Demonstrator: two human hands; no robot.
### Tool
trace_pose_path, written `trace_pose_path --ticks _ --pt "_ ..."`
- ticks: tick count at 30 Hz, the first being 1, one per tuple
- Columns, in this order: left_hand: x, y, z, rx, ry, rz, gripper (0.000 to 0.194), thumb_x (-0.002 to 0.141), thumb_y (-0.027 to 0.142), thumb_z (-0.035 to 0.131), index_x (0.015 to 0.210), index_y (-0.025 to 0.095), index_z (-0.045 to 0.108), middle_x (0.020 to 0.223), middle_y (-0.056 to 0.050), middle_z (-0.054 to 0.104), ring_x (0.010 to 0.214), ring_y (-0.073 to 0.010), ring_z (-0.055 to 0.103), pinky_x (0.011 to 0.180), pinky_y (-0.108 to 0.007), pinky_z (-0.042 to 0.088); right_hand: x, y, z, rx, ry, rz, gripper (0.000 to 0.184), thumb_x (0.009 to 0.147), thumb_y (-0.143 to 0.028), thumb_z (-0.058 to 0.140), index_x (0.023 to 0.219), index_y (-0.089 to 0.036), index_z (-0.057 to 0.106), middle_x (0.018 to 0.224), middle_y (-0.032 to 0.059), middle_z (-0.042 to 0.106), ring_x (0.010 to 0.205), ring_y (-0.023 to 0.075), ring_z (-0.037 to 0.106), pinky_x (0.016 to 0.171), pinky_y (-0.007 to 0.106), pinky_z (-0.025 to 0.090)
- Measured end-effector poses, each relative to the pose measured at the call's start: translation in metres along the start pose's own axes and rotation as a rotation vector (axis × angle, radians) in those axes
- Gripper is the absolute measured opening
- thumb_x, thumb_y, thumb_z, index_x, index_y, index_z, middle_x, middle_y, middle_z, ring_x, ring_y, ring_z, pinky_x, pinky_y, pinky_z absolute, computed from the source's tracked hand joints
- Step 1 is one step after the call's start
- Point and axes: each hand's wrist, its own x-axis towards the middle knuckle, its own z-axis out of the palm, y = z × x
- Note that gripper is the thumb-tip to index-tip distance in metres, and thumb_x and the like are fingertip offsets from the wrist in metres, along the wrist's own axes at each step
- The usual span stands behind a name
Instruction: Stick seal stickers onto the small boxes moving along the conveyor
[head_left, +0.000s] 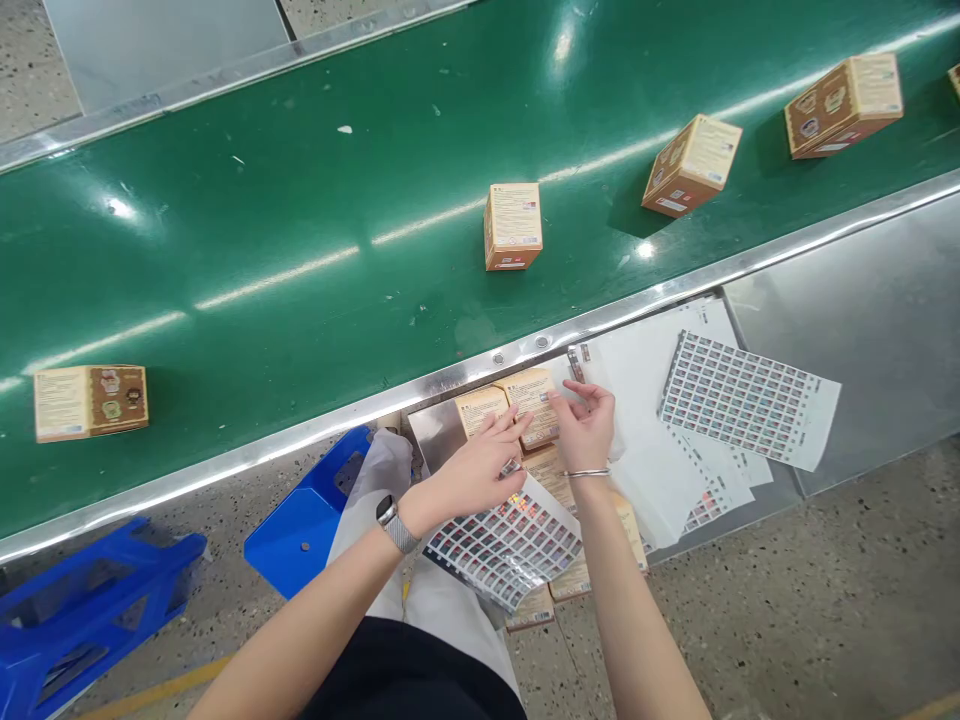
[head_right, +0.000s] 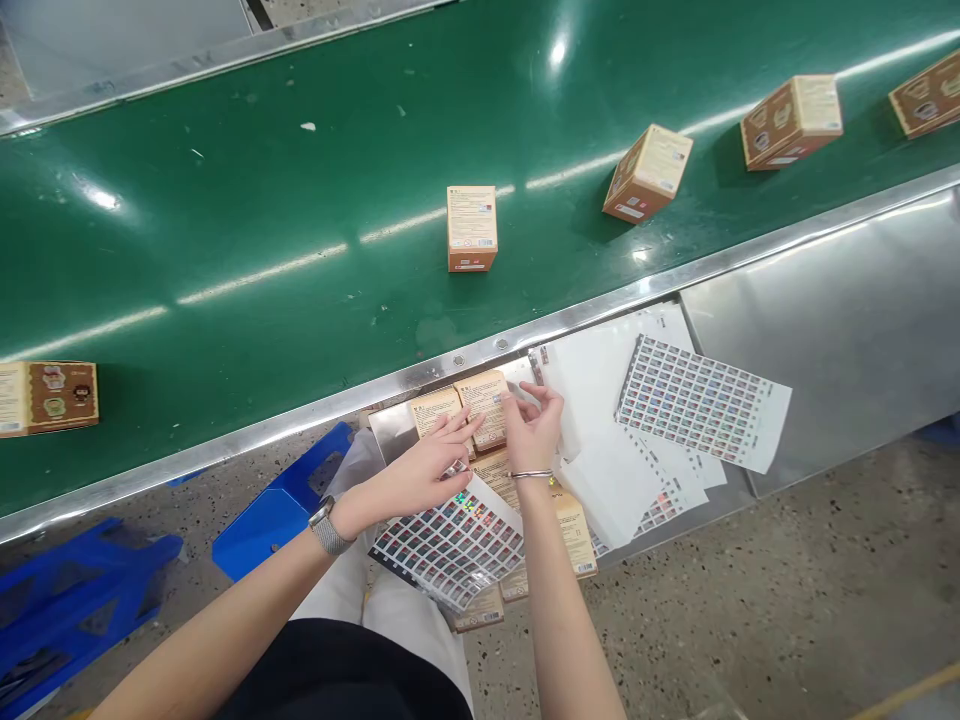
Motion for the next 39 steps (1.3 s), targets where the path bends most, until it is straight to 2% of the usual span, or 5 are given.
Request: trace_pose_path --ticks 9,18,24,31,39 --pt "-0.028 0.001 -0.006 -0.356 0.14 -0.081 0.017 0.091 0.031 0.053 0.082 0.019 0.061 0.098 -0.006 0.071 0.092 -0.0205 0.065 0.081 -0.034 0.051 0.039 -0.026 -0.05 -0.709 -0.786 -0.61 0.087 0.066 -0.009 0.058 0.147 -0.027 0.034 0.155 0.0122 0.04 0.125 0.0343 0.057 0.094 0.05 0.053" --pt "-0.067 0.006 -0.004 -0.693 0.39 -0.363 0.024 0.086 0.037 0.054 0.074 0.017 0.051 0.062 0.005 0.045 0.055 -0.0087 0.04 0.051 -0.021 0.032 0.097 -0.062 -0.04 -0.881 -0.903 -0.805 0.09 0.062 -0.011 0.068 0.145 -0.019 0.034 0.15 0.017 0.043 0.107 0.0333 0.067 0.073 0.039 0.06" --pt "-0.076 0.009 -0.001 -0.808 0.4 -0.426 0.011 0.072 0.022 0.063 0.077 0.016 0.057 0.062 0.004 0.054 0.056 -0.0094 0.048 0.052 -0.02 0.035 0.155 -0.099 0.025 -0.814 -0.732 -0.799 0.093 0.063 -0.035 0.084 0.144 -0.02 0.039 0.153 0.0164 0.037 0.119 0.0411 0.058 0.088 0.055 0.055" --pt "-0.074 0.009 0.001 -0.934 0.482 -0.339 0.038 0.077 0.051 0.068 0.073 0.014 0.059 0.063 -0.001 0.06 0.059 -0.0124 0.052 0.058 -0.024 0.04 0.04 -0.137 0.023 -0.485 -0.878 -0.835 0.022 0.094 -0.029 0.054 0.112 -0.02 0.063 0.109 0.0108 0.071 0.101 0.0252 0.069 0.088 0.043 0.058" --pt "-0.073 0.014 -0.002 -0.764 0.441 -0.276 0.032 0.09 0.042 0.051 0.07 0.016 0.052 0.063 0.003 0.046 0.059 -0.0102 0.037 0.054 -0.023 0.03 -0.048 -0.122 -0.016 -0.301 -0.77 -0.71 0.017 0.096 -0.017 0.049 0.1 -0.021 0.066 0.087 0.0061 0.073 0.08 0.0202 0.071 0.069 0.034 0.06"
